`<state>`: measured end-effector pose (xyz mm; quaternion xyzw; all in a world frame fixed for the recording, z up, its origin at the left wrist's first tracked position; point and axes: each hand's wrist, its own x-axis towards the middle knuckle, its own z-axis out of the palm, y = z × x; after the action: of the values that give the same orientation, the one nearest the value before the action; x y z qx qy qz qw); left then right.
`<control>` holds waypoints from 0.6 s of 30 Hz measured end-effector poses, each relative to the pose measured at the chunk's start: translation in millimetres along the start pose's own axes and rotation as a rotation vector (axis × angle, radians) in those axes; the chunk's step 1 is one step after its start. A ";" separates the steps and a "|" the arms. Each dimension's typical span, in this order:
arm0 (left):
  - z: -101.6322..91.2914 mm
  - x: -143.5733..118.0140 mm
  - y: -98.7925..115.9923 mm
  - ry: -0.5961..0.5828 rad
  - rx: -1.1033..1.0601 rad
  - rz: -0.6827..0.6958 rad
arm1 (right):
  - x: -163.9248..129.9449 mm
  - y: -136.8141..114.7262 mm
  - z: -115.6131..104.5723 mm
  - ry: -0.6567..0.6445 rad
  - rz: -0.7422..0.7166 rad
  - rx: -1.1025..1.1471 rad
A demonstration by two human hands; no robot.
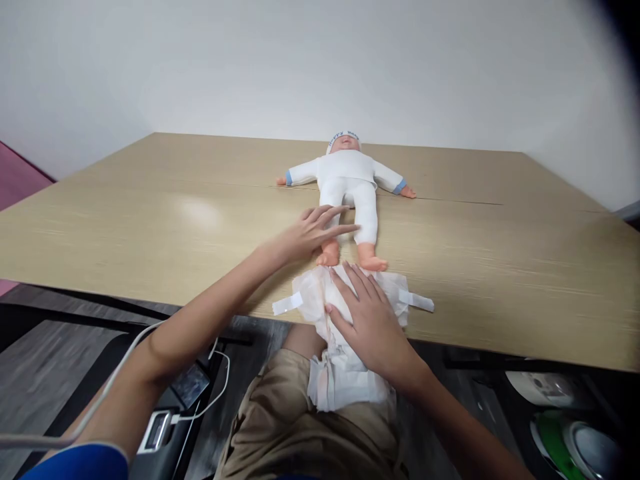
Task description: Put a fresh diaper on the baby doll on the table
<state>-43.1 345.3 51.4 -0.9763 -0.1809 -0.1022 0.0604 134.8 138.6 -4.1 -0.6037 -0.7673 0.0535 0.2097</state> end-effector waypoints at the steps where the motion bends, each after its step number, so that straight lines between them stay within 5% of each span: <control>1: -1.6 5.9 0.8 -0.030 0.027 0.050 | 0.7 0.6 -0.1 -0.006 0.003 0.002; 9: -13.6 38.3 1.1 -0.144 0.144 0.288 | 5.2 8.9 -4.6 -0.100 0.003 0.050; 18: 5.8 67.0 -1.7 0.066 0.059 0.445 | 11.4 15.2 -5.9 -0.137 -0.037 0.099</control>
<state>18.6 370.6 60.8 -0.9861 0.0380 -0.1132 0.1158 148.7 152.4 -0.9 -0.5734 -0.7872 0.1287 0.1872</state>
